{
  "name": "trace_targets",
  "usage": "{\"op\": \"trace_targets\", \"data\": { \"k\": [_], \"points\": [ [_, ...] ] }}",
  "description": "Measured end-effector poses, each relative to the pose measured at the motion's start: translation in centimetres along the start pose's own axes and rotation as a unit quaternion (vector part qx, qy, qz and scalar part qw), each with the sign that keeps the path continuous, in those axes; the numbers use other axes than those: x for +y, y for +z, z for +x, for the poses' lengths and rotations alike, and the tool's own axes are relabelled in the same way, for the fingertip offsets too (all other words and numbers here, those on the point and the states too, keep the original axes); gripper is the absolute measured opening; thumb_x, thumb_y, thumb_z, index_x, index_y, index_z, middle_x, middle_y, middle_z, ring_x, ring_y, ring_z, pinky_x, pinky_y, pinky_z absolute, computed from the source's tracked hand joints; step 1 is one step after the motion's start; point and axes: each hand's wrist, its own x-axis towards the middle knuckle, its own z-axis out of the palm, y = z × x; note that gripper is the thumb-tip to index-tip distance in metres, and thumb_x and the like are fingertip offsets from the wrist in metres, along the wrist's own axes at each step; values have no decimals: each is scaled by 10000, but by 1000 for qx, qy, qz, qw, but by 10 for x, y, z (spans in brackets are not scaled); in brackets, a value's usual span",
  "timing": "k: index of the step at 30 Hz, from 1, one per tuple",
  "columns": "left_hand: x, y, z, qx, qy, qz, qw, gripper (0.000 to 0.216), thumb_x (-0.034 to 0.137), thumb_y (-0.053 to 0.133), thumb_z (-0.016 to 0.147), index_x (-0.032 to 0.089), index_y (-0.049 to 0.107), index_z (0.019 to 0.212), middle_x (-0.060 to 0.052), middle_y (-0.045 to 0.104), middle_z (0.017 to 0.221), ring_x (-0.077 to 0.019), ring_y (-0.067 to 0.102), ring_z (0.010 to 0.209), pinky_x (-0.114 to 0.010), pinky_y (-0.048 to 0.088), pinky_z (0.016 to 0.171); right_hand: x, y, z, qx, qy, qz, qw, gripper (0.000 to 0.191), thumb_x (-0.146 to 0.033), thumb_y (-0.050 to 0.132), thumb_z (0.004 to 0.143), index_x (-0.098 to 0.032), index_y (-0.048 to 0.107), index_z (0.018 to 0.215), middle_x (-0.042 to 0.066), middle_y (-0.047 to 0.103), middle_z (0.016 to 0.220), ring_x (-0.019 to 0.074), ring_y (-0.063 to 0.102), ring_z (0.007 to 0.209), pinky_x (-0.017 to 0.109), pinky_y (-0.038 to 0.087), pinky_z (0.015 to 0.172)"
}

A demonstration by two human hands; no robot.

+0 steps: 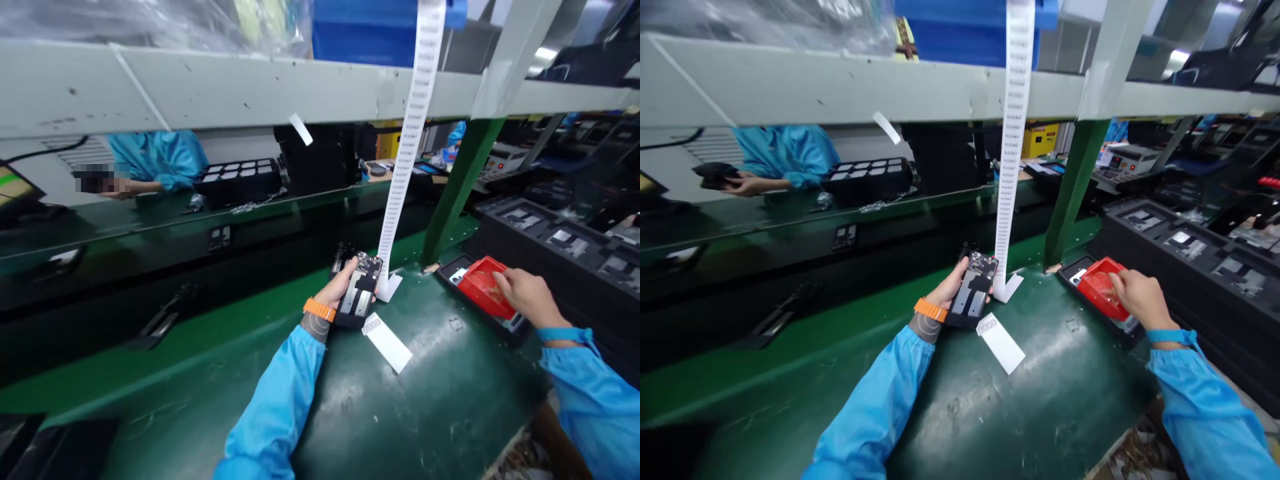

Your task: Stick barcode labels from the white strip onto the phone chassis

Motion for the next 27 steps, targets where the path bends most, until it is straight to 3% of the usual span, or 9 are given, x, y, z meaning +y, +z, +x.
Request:
{"op": "trace_targets", "data": {
  "k": [3,5,9,12,15,17,21,24,27],
  "points": [
    [6,1,17,-84,-19,-10,996,835,704,236,942,40,584,1311,-169,718,767,-247,701,621,-328,548,595,7,8,-2,11,17,-33,999,190,-342,480,847,-241,497,687,93,545,717,287,556,689,403,353,620],
    [5,4,19,-116,-15,-21,993,842,698,221,948,31,578,1318,-166,717,765,-240,694,625,-333,544,617,-10,5,-6,67,43,-32,996,97,-305,499,822,-225,538,784,117,574,807,314,567,776,419,382,657],
    [-9,16,4,-145,-2,-37,989,868,760,293,899,62,575,1331,-172,719,845,-251,700,696,-347,535,676,-103,2,-19,216,40,133,967,124,-321,540,849,-223,518,775,76,596,788,264,579,791,401,449,731],
    [-24,22,-20,-158,20,-46,986,928,828,412,804,93,567,1350,-170,712,901,-270,698,768,-372,523,742,-189,16,-31,123,-49,303,944,64,-260,578,861,-221,530,846,57,636,860,214,611,803,344,484,735],
    [-36,22,-48,-135,41,-56,988,945,832,472,767,90,576,1343,-174,701,917,-274,682,785,-385,508,774,-223,27,-36,84,-69,337,935,102,-200,564,862,-225,514,776,30,637,794,194,614,752,325,478,721],
    [-41,17,-65,-103,56,-63,991,948,828,475,766,87,573,1348,-181,696,925,-269,670,763,-383,501,762,-201,24,-30,119,-25,322,939,98,-192,570,850,-223,534,764,22,626,736,187,595,683,318,463,674],
    [-42,9,-82,-64,82,-70,992,944,823,433,789,75,572,1348,-198,688,971,-263,653,742,-382,495,729,-98,2,-8,306,124,199,923,77,-168,586,795,-224,552,755,56,576,695,215,541,630,361,411,627],
    [-40,10,-81,-76,101,-80,989,932,807,432,801,67,562,1352,-200,683,992,-255,648,738,-379,490,725,-34,-4,-3,204,111,155,960,67,-152,598,756,-214,612,777,64,570,659,225,508,602,413,385,655],
    [-39,16,-76,-123,93,-90,984,955,803,494,773,66,534,1380,-183,682,957,-259,649,747,-380,483,748,-14,4,-9,175,64,115,976,78,-243,676,735,-200,645,677,93,568,659,270,518,647,474,383,678]
  ]
}}
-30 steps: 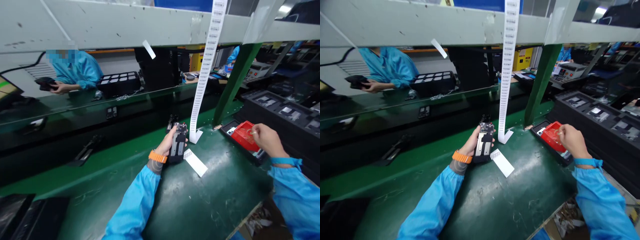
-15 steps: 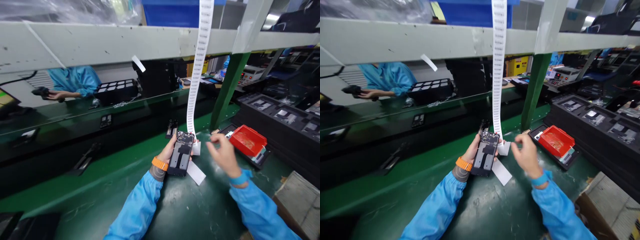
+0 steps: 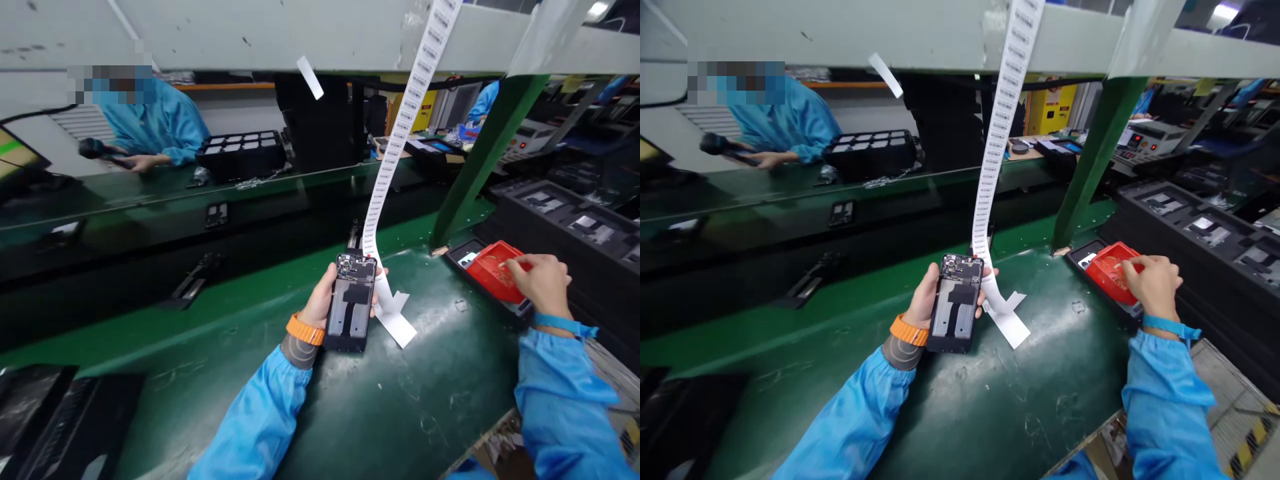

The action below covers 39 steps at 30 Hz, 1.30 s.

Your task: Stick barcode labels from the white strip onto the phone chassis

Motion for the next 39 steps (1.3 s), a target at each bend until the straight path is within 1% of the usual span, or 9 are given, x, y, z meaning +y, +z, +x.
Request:
{"op": "trace_targets", "data": {
  "k": [4,8,10,12,15,17,19,34,39],
  "points": [
    [-2,8,4,-41,-8,-9,999,979,804,529,752,72,515,1402,-175,683,950,-275,654,767,-395,483,755,-4,10,-5,108,-65,76,989,85,-280,651,769,-203,684,780,130,602,791,362,575,838,565,407,754],
    [-5,12,4,-32,12,-24,999,981,831,497,746,94,530,1392,-215,659,1118,-265,644,768,-391,497,702,-17,4,6,115,-93,163,976,152,-214,672,713,-219,658,865,154,635,894,414,568,973,621,416,766],
    [-7,12,3,-20,13,-25,999,992,846,479,741,98,530,1392,-230,633,1189,-263,645,765,-384,496,682,-40,-2,6,122,-78,171,975,42,-190,633,762,-231,629,755,159,637,861,403,572,993,613,429,777],
    [-9,12,4,-13,5,-23,1000,1006,855,443,749,97,513,1405,-232,636,1182,-267,650,762,-384,492,680,-80,-4,-6,125,-53,158,978,182,-202,573,850,-240,600,674,144,636,808,357,599,962,577,454,807],
    [-13,11,5,-19,-6,-19,1000,1017,859,409,761,77,502,1403,-218,674,1060,-274,654,749,-394,485,697,-153,9,-41,-3,-80,209,975,123,-248,561,904,-226,661,837,102,678,874,265,643,859,472,529,782],
    [-14,12,5,-25,-16,-14,999,1023,861,434,748,74,500,1399,-189,689,962,-282,662,738,-393,480,703,-191,24,-66,-143,-128,301,934,186,-243,588,890,-220,666,1057,97,688,1062,228,670,876,401,575,728],
    [-14,15,4,-28,-26,-13,999,1032,860,484,721,85,494,1402,-161,690,901,-294,671,739,-386,475,700,-209,36,-83,-187,-155,342,908,219,-208,573,904,-228,665,1102,94,680,1122,224,667,969,379,587,761],
    [-31,37,7,-15,-23,-120,992,1034,878,311,770,101,463,1435,-133,648,882,-276,642,728,-396,471,691,-199,44,-89,-20,-243,266,933,202,-96,589,847,-276,680,846,56,681,916,231,632,842,432,556,722],
    [-33,42,9,7,-6,-143,990,1041,890,308,766,95,489,1414,-157,666,934,-271,655,725,-407,494,699,-200,42,-91,-24,-219,301,928,178,-85,611,809,-260,632,784,56,664,909,240,624,857,442,536,746]
  ]
}}
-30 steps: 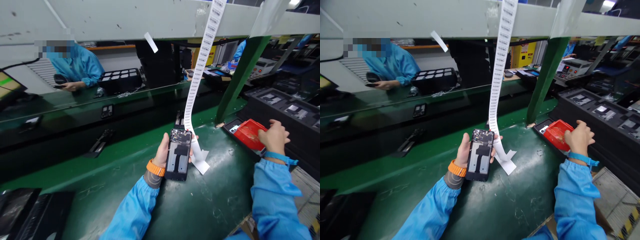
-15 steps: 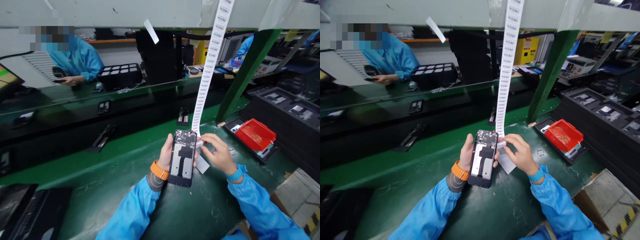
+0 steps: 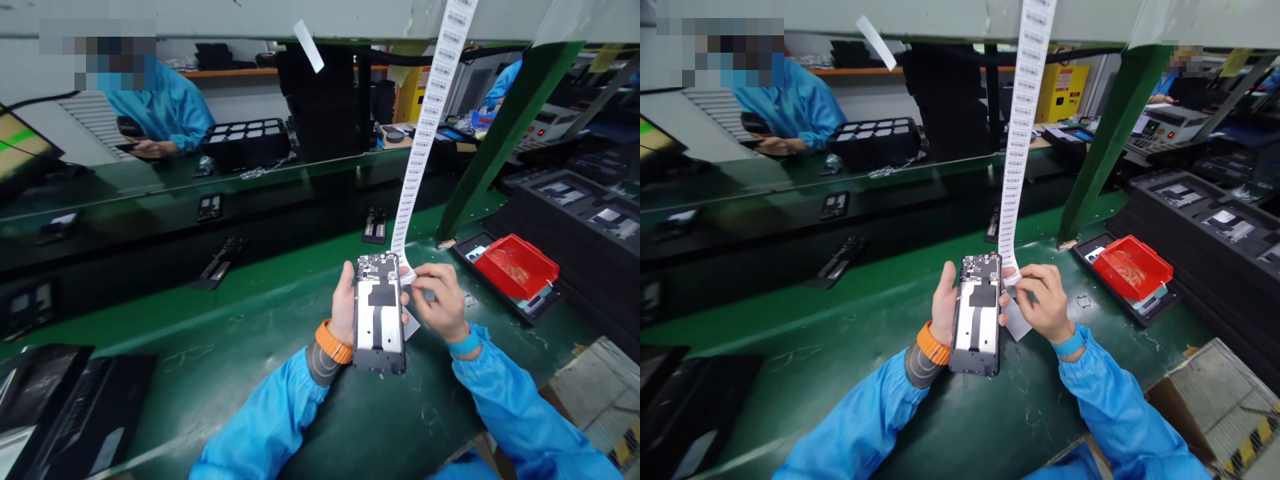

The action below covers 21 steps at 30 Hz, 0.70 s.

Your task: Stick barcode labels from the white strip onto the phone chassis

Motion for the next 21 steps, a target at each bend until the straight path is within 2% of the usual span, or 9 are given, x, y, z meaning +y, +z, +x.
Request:
{"op": "trace_targets", "data": {
  "k": [3,5,6,8,10,13,15,17,21],
  "points": [
    [6,0,1,60,4,14,998,965,868,341,791,102,553,1338,-175,690,973,-286,683,763,-418,513,715,2,-5,2,62,95,95,989,131,-119,637,803,-247,613,805,49,644,877,235,629,850,432,531,753],
    [13,-4,1,147,6,50,988,794,773,452,841,85,624,1199,-170,707,912,-274,691,763,-401,527,720,0,-9,5,104,201,190,955,99,-151,646,813,-237,598,827,27,620,831,190,613,731,368,519,658],
    [16,-8,1,203,25,71,976,670,693,523,864,81,649,1106,-154,711,861,-250,689,732,-375,532,707,-3,-9,6,97,258,244,930,87,-171,647,817,-231,587,831,14,607,794,164,589,657,331,497,595],
    [20,-20,0,309,99,94,941,438,531,616,890,97,649,941,-99,697,754,-186,660,634,-301,520,634,-14,-6,6,17,358,354,864,89,-209,655,811,-219,567,819,-12,580,700,129,536,546,278,438,502],
    [22,-34,-1,355,169,70,917,349,469,605,914,128,614,836,-16,611,605,-115,565,487,-227,445,501,-32,5,2,-104,418,449,783,120,-238,671,791,-208,556,791,-33,553,604,117,505,492,254,407,465],
    [17,-49,-3,285,214,-11,934,326,409,486,973,155,578,791,76,348,464,-48,305,340,-178,250,372,-62,27,-7,-244,457,522,678,151,-252,698,759,-194,560,757,-44,552,547,106,493,464,239,396,458],
    [12,-51,-4,207,241,-46,947,267,335,450,977,153,580,830,88,264,484,-39,213,347,-171,201,371,-77,39,-13,-285,467,528,650,163,-262,705,753,-187,561,747,-48,557,535,96,490,457,229,391,462],
    [8,-48,-4,153,247,-46,956,211,300,451,965,154,579,883,83,257,513,-43,206,370,-173,212,389,-85,48,-16,-296,471,508,658,184,-289,704,767,-182,557,737,-52,550,521,86,483,449,218,384,461],
    [5,-38,-4,110,231,4,967,158,326,498,937,181,553,914,73,265,520,-60,218,385,-201,202,401,-90,53,-17,-321,463,441,699,217,-334,701,783,-177,560,731,-56,531,510,79,468,437,205,371,439]
  ]
}}
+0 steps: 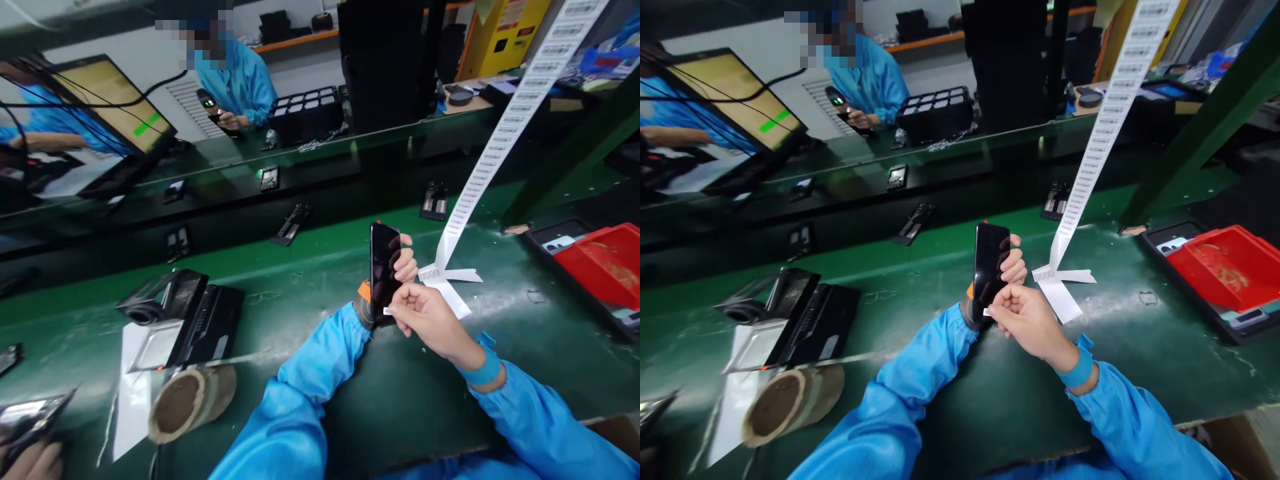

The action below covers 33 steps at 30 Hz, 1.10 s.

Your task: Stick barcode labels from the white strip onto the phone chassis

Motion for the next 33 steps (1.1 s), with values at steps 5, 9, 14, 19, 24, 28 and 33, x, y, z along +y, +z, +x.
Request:
{"op": "trace_targets", "data": {
  "k": [5,9,14,19,24,28,33],
  "points": [
    [-1,-1,4,-39,-8,31,999,238,373,643,833,185,533,929,82,284,490,-60,234,366,-233,158,393,0,1,-2,1,4,-47,999,196,-329,678,789,-177,568,736,-59,517,536,82,481,459,207,388,444],
    [-1,-3,8,-30,-26,36,999,274,428,631,837,203,503,928,85,285,480,-74,238,354,-256,151,391,-3,2,-3,7,-4,-72,997,172,-319,663,796,-179,575,747,-56,526,570,82,482,484,215,392,468],
    [1,-3,6,-10,-41,65,997,301,462,626,828,215,493,934,75,300,509,-80,245,387,-260,184,424,-6,2,-5,9,-14,-112,994,160,-310,649,802,-182,581,736,-54,518,589,85,469,515,222,376,490],
    [-2,-2,6,26,-50,58,997,259,451,602,851,222,493,903,65,272,538,-88,222,418,-265,200,456,-2,5,-8,41,-28,-152,987,158,-307,648,817,-184,580,744,-39,554,624,99,494,565,226,389,523],
    [-1,3,6,86,7,14,996,261,442,530,927,213,474,815,74,220,536,-77,147,411,-249,174,426,0,-2,-5,89,-65,-254,961,271,-354,683,807,-205,498,675,-58,497,560,100,461,521,232,373,505],
    [0,11,11,181,78,-7,980,361,526,521,917,202,475,764,71,276,523,-72,249,398,-223,226,418,11,-17,0,186,-160,-283,927,338,-470,699,779,-196,601,951,58,652,889,193,608,784,299,509,648],
    [8,15,24,350,178,22,919,393,554,629,846,175,529,813,25,547,643,-106,551,549,-226,448,558,29,-34,8,152,-182,-124,964,533,-524,611,872,-193,566,1287,141,667,1208,272,675,996,408,579,838]
  ]
}}
